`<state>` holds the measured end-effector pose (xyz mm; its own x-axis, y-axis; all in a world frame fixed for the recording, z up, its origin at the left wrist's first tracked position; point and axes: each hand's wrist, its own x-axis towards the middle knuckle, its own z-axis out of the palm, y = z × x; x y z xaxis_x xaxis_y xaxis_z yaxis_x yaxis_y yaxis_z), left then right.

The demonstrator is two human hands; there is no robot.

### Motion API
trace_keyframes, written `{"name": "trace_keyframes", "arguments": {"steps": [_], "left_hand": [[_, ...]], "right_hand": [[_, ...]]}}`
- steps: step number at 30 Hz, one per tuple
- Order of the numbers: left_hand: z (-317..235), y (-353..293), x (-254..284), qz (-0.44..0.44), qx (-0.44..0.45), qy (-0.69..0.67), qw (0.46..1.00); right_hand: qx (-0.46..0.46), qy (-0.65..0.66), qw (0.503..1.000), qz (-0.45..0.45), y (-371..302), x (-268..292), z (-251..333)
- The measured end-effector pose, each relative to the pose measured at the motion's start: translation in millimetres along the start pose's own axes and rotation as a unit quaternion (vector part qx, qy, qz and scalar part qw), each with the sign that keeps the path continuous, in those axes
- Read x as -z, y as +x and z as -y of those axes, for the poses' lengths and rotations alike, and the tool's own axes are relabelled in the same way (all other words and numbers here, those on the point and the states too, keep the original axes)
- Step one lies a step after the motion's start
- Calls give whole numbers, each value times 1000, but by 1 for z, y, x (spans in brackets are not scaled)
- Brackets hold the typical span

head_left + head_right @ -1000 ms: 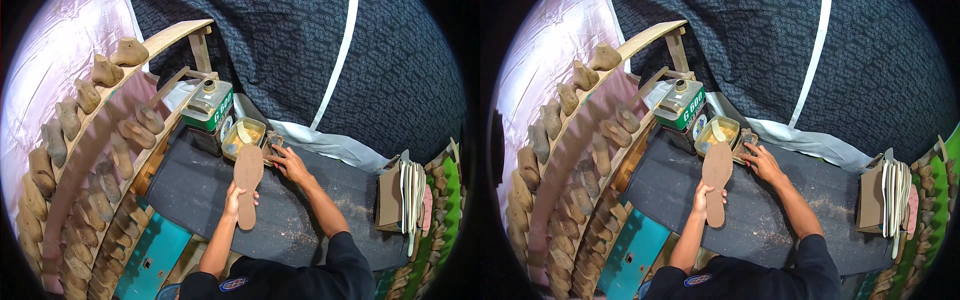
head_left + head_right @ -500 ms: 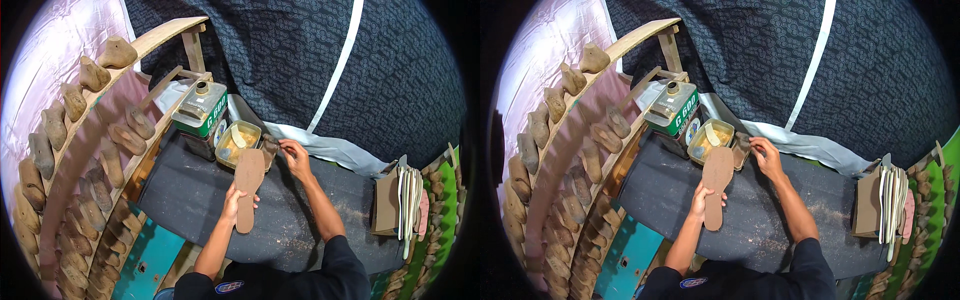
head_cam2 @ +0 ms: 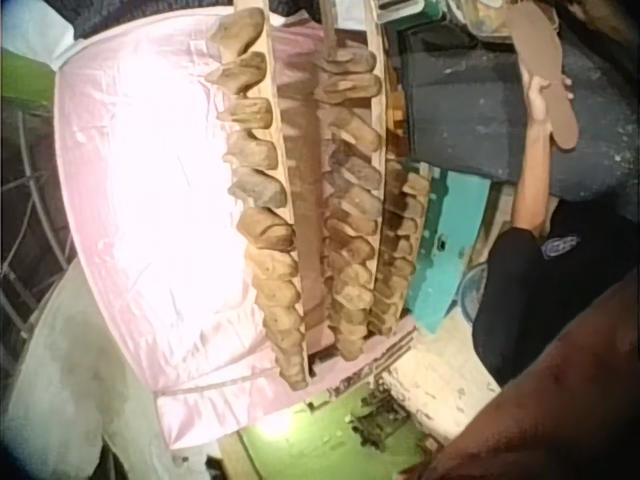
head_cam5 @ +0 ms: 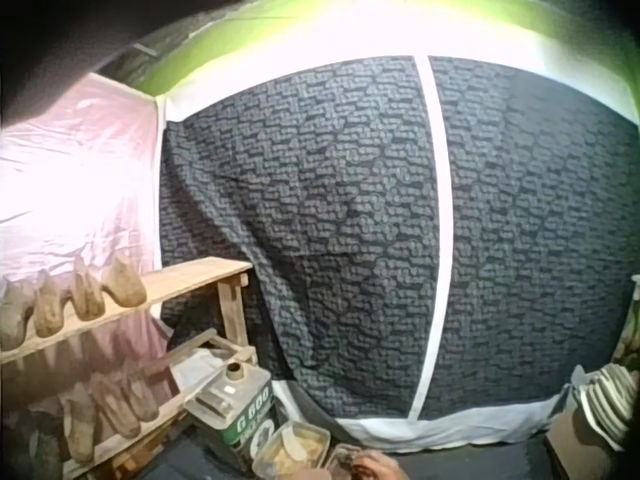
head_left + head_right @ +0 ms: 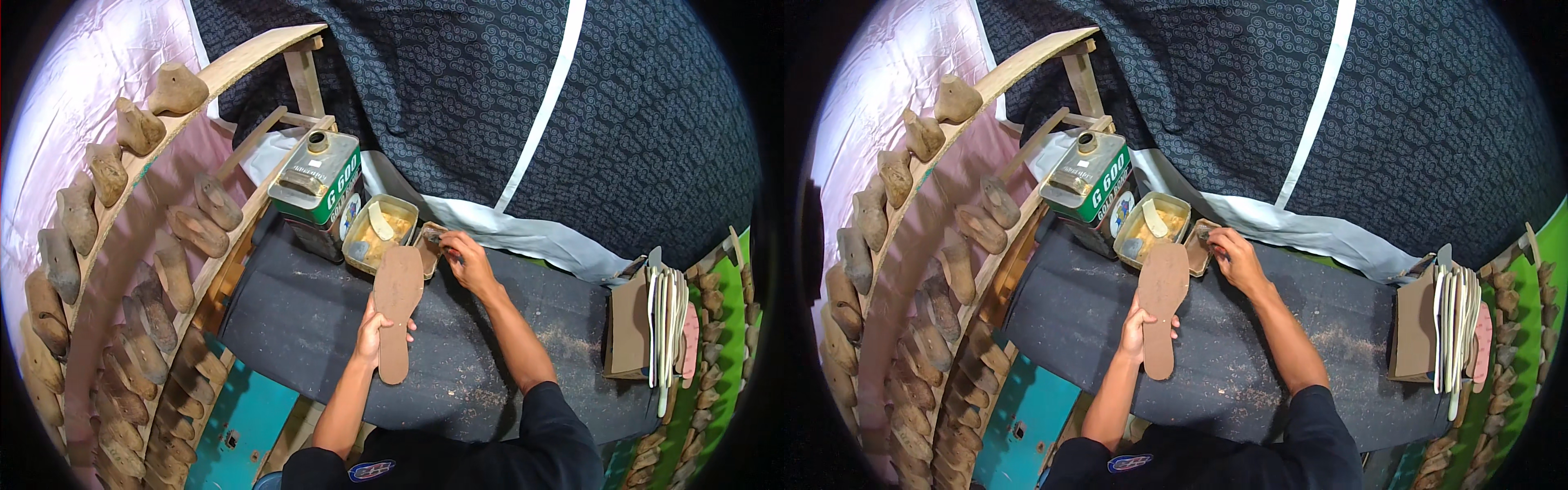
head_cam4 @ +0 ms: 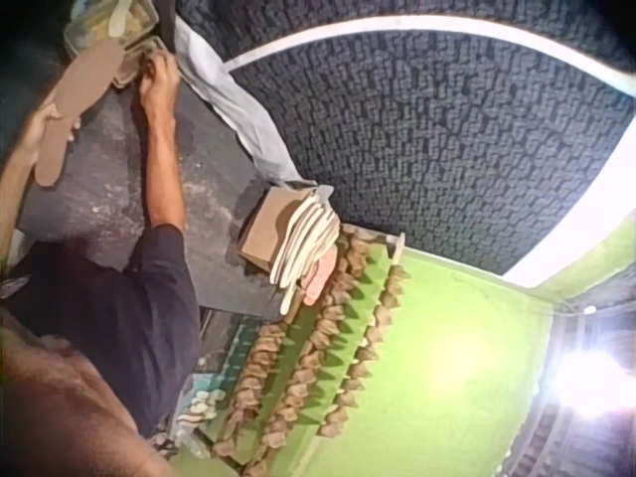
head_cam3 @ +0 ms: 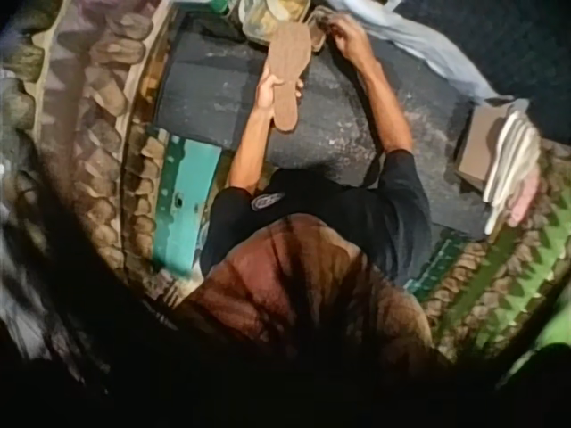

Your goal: Apply adhesive to the surface of shoe insoles using a brush.

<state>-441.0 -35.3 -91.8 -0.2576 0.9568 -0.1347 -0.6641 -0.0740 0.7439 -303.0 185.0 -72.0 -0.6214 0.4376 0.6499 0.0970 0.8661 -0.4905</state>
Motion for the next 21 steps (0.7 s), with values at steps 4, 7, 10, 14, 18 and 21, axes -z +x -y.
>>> {"name": "trace_keyframes", "arguments": {"steps": [4, 7, 10, 14, 18, 21], "left_hand": [[0, -2, 0, 34, -1, -30, 999], [4, 2, 8, 51, 23, -94, 994], [0, 1, 4, 84, 43, -164, 982], [-12, 5, -13, 110, 26, -119, 986], [-12, 7, -27, 123, 18, -63, 990], [-3, 4, -38, 115, -25, -75, 990]], "right_hand": [[-25, 23, 999, -7, -2, -4, 4], [-30, 29, 999, -22, -2, -4, 4], [-59, 38, 992, -107, 0, 4, 16], [-126, 362, 897, -220, -5, 13, 27], [-135, 480, 831, -249, -10, 30, 60], [-116, 462, 845, -242, -13, 42, 102]]}}
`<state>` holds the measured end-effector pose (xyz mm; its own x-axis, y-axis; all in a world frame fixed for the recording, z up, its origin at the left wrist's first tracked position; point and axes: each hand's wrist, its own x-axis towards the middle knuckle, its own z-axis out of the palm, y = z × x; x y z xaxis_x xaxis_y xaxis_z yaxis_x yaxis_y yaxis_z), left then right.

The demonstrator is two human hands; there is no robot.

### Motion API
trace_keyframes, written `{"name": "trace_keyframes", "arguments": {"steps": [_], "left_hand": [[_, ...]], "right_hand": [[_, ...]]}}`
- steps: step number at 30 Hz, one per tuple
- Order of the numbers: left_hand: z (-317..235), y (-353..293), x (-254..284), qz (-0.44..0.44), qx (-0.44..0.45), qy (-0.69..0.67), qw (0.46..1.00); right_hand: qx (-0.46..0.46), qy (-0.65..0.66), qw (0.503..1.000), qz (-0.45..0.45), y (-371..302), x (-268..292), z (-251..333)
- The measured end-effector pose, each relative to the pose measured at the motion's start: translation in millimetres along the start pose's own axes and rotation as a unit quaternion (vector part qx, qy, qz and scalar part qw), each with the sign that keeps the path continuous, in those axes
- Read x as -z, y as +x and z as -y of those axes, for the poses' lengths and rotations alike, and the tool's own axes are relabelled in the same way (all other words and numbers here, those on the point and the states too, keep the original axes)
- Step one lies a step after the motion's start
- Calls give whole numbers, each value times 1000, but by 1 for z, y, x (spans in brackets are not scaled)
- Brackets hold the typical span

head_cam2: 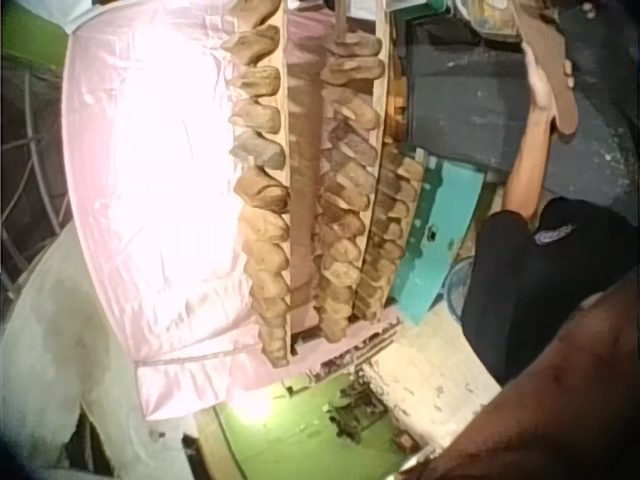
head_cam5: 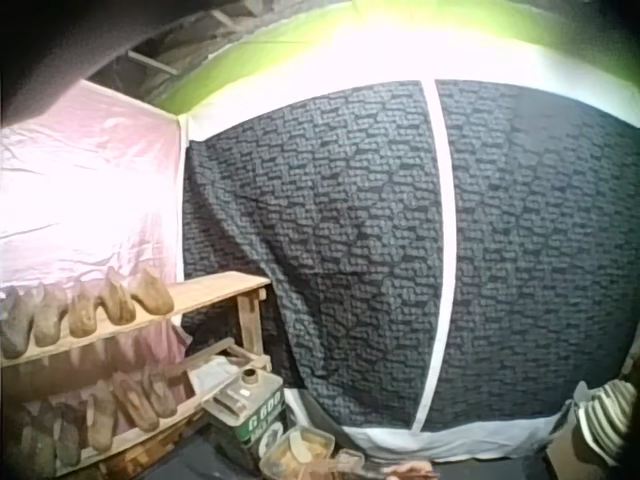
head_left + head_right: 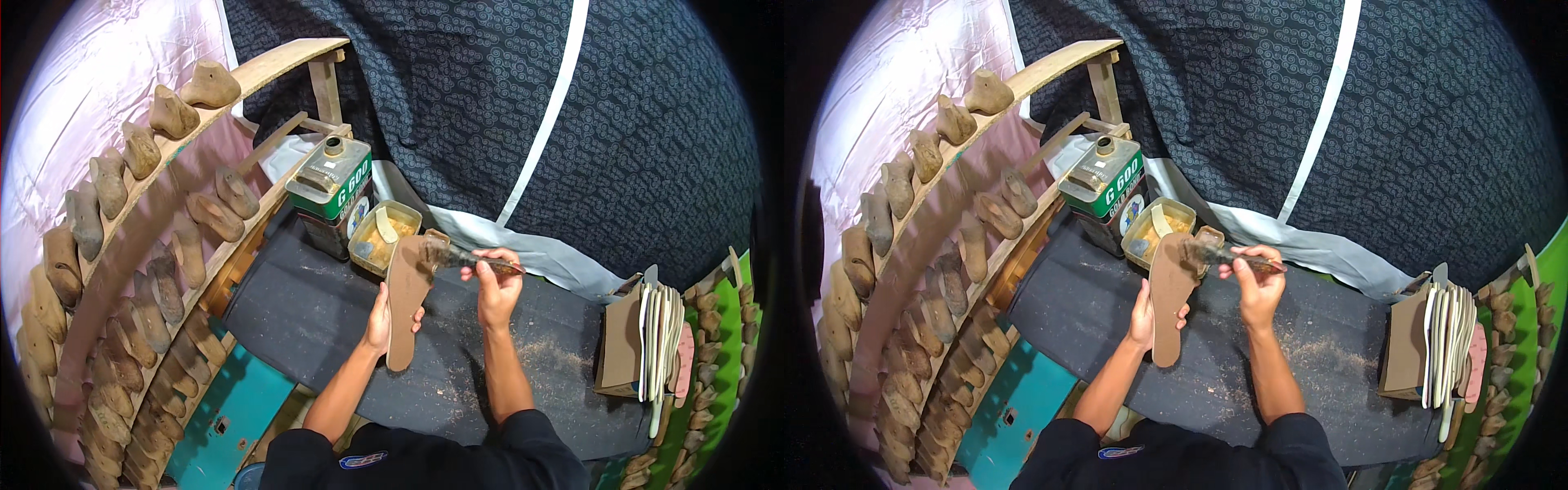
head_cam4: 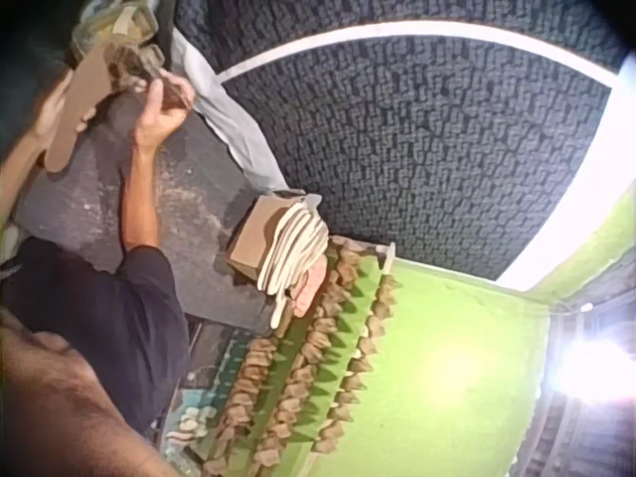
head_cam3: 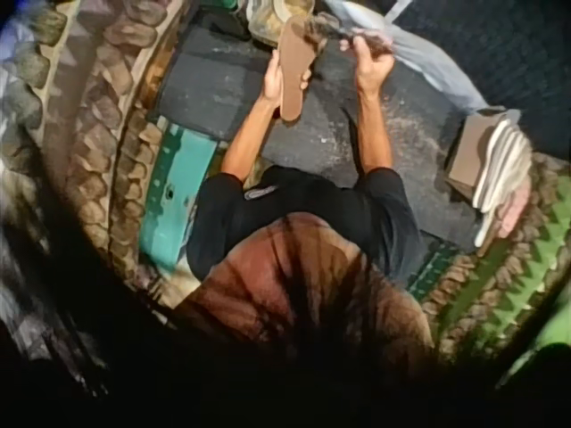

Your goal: Apply adhesive to the surface of shoe insoles using a brush.

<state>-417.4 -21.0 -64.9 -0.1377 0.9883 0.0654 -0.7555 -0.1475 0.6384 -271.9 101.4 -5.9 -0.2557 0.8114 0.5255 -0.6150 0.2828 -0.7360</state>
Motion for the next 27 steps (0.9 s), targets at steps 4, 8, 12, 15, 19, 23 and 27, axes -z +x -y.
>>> {"name": "trace_keyframes", "arguments": {"steps": [4, 8, 12, 15, 19, 23, 27], "left_hand": [[5, 0, -3, 15, 5, 44, 999], [4, -5, -11, 21, -16, 67, 997], [5, -7, -7, 32, -52, 105, 993], [4, -11, -22, 3, -66, 124, 990], [3, -16, -15, 32, -69, 142, 987], [8, -21, -19, -4, -63, 175, 983], [11, -20, -31, -26, -110, 211, 971]], "right_hand": [[60, -105, 992, 19, -12, -23, 27], [148, -244, 958, 30, -15, -26, 41], [244, -327, 908, 92, -19, -36, 59], [258, -333, 900, 109, -22, -42, 66], [264, -345, 890, 137, -28, -42, 68], [214, -286, 927, 117, -37, -37, 65], [201, -285, 930, 116, -49, -34, 68]]}}
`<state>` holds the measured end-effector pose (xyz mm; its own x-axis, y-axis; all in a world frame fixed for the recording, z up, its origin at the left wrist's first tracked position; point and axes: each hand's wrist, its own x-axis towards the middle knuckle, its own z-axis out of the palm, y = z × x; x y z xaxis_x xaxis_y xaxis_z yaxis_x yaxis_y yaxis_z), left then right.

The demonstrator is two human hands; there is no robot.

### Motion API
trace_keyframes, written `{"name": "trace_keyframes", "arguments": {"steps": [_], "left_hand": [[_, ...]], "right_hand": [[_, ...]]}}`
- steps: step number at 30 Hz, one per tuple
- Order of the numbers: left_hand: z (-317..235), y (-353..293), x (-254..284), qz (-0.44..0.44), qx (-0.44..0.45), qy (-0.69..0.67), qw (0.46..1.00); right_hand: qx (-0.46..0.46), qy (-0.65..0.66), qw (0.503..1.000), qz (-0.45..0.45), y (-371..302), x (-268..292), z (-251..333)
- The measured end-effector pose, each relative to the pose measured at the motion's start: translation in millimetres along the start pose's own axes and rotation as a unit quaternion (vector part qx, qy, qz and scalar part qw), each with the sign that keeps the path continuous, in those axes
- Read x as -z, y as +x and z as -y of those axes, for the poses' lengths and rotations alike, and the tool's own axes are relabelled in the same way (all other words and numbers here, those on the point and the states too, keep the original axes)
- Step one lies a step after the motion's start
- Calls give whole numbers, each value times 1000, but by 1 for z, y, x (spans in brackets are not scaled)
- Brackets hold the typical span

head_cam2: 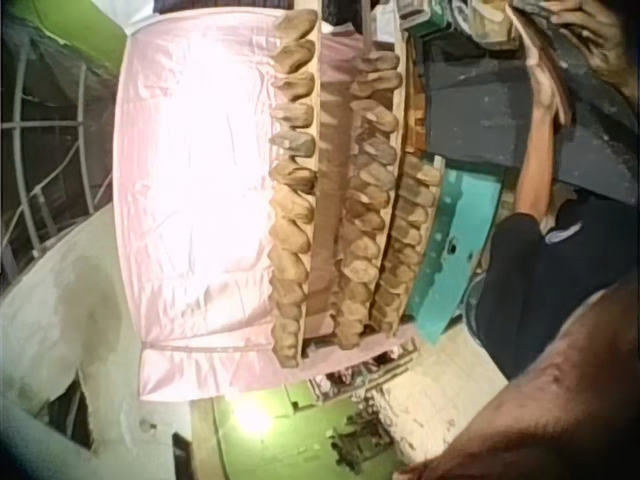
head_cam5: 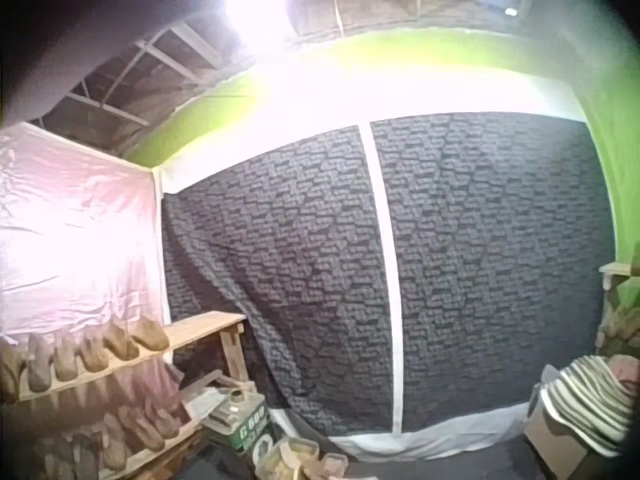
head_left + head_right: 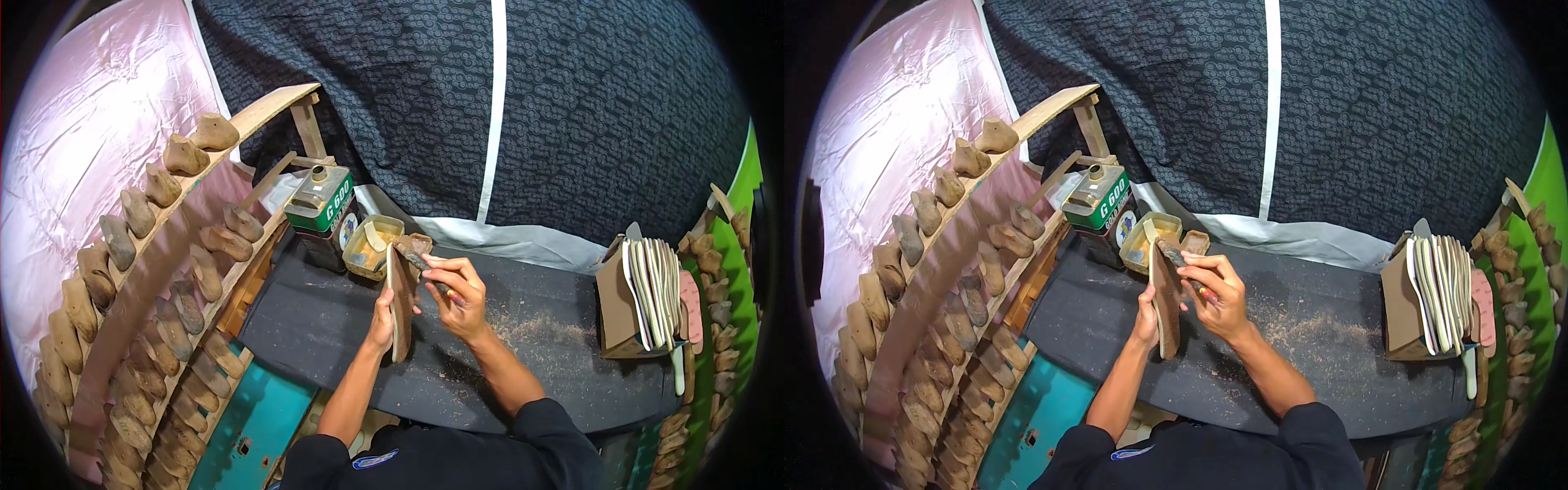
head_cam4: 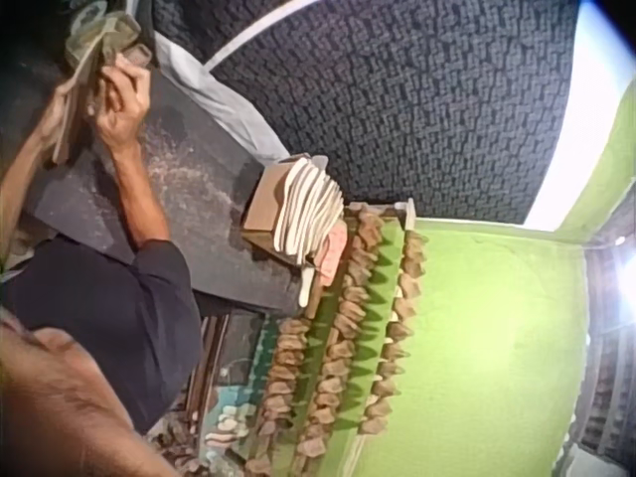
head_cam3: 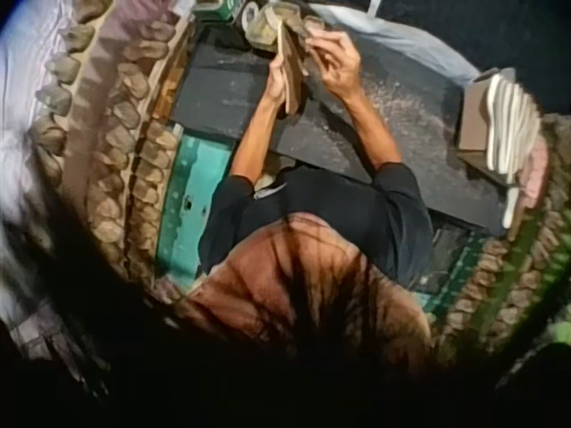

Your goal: Apply adhesive to the surface of shoe insoles using a brush.

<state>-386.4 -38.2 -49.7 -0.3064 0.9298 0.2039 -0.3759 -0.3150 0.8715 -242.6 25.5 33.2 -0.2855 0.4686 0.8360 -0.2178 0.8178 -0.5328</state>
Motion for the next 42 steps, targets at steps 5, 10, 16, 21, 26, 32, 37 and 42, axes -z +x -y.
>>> {"name": "trace_keyframes", "arguments": {"steps": [5, 10, 16, 21, 26, 32, 37, 42], "left_hand": [[0, 1, -9, 18, 37, -77, 996], [5, 2, -19, 37, 50, -111, 992], [6, 9, -24, 32, 77, -136, 987], [-2, -9, -33, 34, 81, -165, 982], [-10, -23, -35, 13, 71, -221, 973], [-21, -48, -42, 23, 64, -200, 977], [-23, -54, -61, -6, 39, -185, 982], [-27, -47, -77, -6, 18, -160, 987]], "right_hand": [[47, 0, 999, 9, -14, 2, 7], [37, -25, 999, 8, -25, 13, 8], [33, -38, 999, 13, -37, 27, 17], [24, -36, 998, 34, -51, 29, 28], [22, 6, 998, 66, -76, 33, 47], [25, 23, 995, 99, -103, 41, 75], [26, 19, 996, 87, -126, 52, 88], [22, 9, 996, 85, -138, 76, 101]]}}
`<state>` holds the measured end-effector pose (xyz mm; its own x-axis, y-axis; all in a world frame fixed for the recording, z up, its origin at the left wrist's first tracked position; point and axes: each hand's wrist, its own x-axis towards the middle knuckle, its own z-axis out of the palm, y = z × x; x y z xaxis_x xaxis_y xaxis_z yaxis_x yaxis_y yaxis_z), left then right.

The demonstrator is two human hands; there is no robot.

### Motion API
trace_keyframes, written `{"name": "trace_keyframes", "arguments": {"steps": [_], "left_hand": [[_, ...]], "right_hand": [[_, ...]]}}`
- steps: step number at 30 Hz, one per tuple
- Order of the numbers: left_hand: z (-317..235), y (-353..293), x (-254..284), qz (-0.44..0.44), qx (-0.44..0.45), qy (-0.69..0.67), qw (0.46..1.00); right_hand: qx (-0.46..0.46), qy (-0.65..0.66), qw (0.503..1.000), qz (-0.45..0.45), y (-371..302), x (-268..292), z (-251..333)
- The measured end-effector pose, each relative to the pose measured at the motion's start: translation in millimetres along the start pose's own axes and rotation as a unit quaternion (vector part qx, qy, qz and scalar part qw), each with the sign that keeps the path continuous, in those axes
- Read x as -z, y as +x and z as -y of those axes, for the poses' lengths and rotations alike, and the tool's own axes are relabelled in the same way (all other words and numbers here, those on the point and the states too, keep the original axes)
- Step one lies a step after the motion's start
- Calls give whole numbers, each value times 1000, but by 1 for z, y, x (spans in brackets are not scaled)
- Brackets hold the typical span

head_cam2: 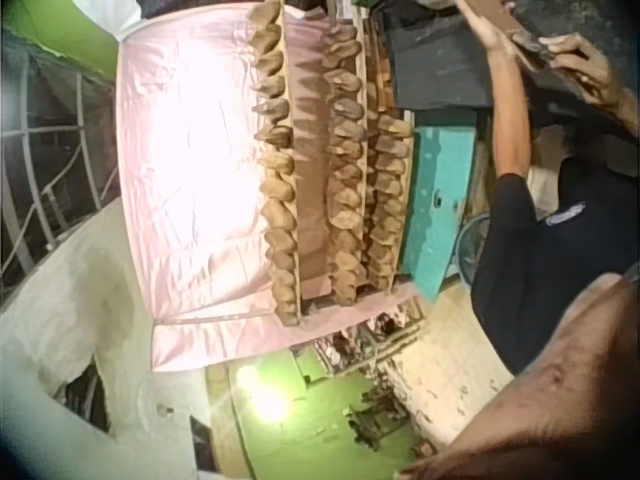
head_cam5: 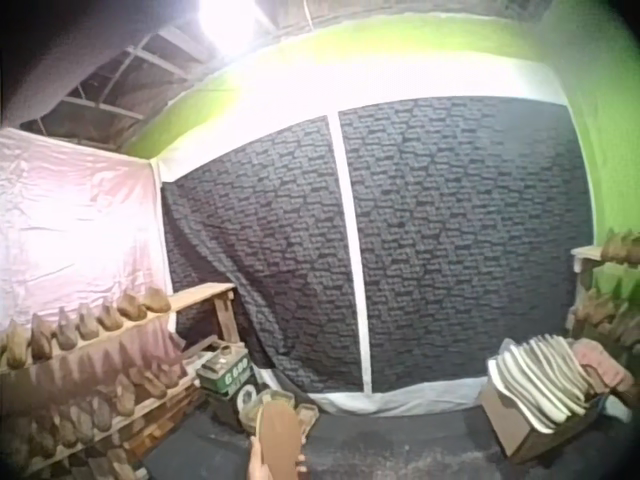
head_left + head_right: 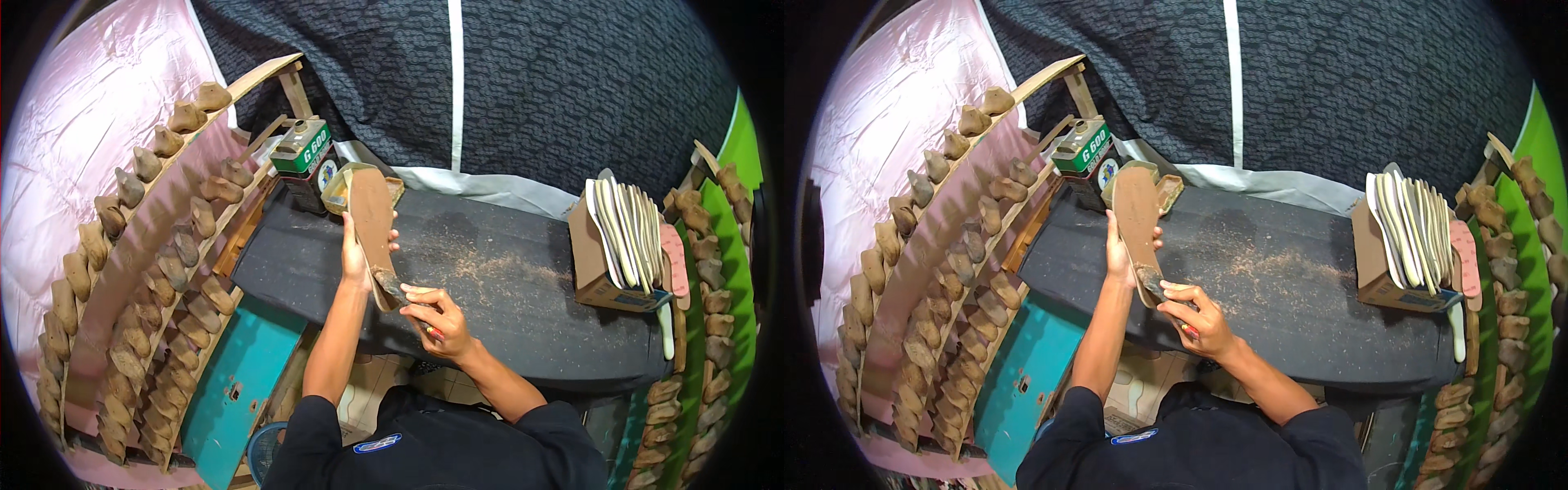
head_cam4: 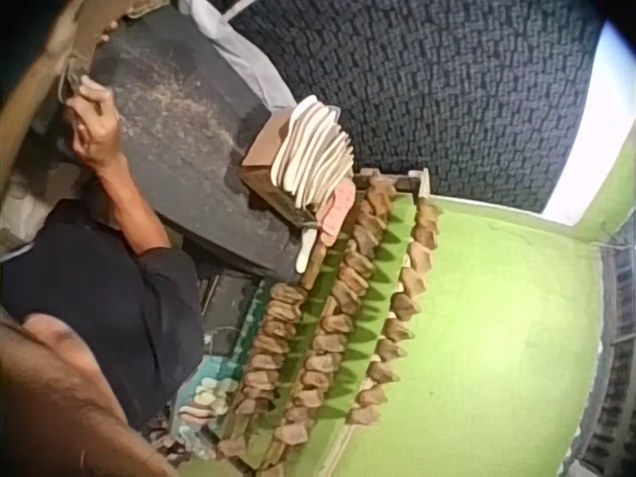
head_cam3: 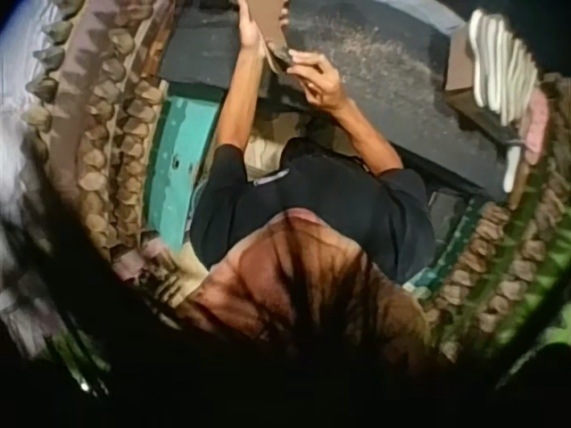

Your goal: Apply adhesive to the surface of shoe insoles using a brush.

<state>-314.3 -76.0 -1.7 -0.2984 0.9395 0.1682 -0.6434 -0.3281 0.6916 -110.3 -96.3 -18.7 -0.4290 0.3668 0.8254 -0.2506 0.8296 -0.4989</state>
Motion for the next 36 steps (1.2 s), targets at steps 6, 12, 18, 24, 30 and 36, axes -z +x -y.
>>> {"name": "trace_keyframes", "arguments": {"steps": [6, 12, 18, 24, 30, 36], "left_hand": [[10, 23, -22, -37, 1, -50, 998], [25, 35, -42, -11, -15, -45, 999], [60, 6, -49, 90, 47, 172, 980], [96, -24, -55, 121, 130, 194, 965], [101, -32, -41, 92, 156, 220, 959], [89, -25, -29, 48, 156, 209, 964]], "right_hand": [[19, -30, 999, -3, -14, 23, 7], [-15, -6, 999, 39, -32, 62, 6], [-106, -115, 987, -40, -39, 146, 3], [-33, -144, 975, -164, -3, 157, -2], [-6, -160, 980, -118, 13, 124, -10], [4, -150, 986, -69, 6, 99, -15]]}}
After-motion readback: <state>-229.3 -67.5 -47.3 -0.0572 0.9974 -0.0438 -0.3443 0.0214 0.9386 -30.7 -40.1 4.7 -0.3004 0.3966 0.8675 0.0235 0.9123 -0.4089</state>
